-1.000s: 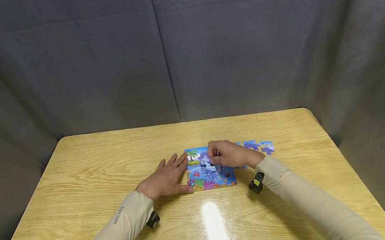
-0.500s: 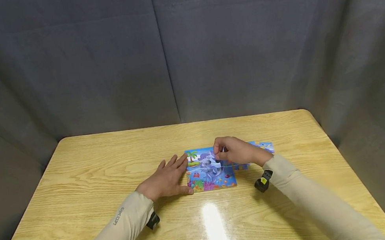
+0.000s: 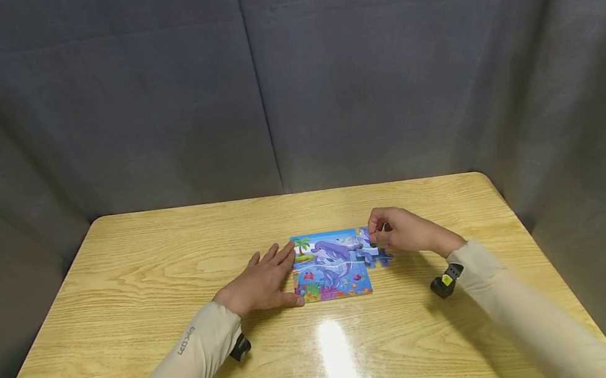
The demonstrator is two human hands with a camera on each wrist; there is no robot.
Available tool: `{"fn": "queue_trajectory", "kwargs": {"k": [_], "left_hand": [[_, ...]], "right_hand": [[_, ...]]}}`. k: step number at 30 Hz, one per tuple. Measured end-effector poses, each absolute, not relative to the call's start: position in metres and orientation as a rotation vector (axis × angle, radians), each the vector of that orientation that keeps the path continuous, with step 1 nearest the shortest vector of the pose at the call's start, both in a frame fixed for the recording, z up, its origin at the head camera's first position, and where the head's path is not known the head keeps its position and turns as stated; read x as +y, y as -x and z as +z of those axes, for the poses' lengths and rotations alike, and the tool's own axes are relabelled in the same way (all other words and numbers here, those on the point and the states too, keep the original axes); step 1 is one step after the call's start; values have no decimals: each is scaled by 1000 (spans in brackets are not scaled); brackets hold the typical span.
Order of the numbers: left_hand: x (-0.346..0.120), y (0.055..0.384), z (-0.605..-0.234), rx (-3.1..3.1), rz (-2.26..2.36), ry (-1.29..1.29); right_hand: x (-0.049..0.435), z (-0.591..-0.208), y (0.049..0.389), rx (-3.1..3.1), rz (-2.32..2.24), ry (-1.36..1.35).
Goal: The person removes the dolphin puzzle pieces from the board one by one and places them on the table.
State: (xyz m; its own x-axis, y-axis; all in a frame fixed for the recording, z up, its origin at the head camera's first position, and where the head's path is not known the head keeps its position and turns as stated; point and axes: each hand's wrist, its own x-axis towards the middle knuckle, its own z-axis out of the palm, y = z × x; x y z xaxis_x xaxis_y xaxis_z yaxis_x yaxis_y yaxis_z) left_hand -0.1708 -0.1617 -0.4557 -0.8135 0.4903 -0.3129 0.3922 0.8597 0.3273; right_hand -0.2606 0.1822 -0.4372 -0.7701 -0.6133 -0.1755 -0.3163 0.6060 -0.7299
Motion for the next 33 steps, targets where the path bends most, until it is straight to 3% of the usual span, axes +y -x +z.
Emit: {"fn": "queue_trajectory", "kwargs": {"k": [18, 33], "left_hand": [[-161, 170, -455, 2641, 359, -641], [-161, 171, -456, 2638, 348, -641]], "right_hand": [[235, -443, 258, 2440, -1001, 648], [248, -451, 256, 2453, -954, 622]]}}
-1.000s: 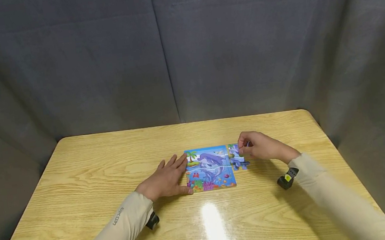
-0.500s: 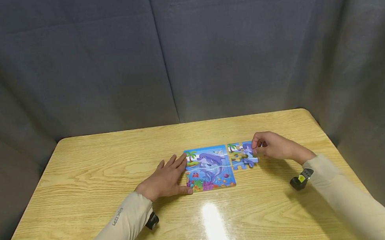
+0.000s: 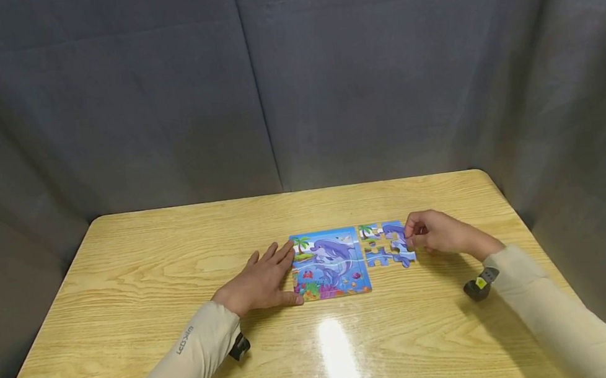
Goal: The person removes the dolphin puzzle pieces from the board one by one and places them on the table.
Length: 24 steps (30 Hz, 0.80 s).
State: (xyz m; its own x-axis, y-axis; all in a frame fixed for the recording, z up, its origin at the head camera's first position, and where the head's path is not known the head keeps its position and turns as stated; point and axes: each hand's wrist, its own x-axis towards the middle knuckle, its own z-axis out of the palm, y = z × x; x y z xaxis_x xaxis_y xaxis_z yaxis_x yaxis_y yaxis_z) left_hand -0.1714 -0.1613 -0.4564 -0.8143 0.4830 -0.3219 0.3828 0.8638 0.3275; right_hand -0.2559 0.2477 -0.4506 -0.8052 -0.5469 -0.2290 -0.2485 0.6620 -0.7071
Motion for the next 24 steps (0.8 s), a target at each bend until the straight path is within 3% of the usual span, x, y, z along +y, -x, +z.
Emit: {"fn": "queue_trajectory", "kwargs": {"k": [24], "left_hand": [[-161, 171, -457, 2635, 340, -656]], "right_hand": [[231, -458, 256, 2587, -803, 693]]}}
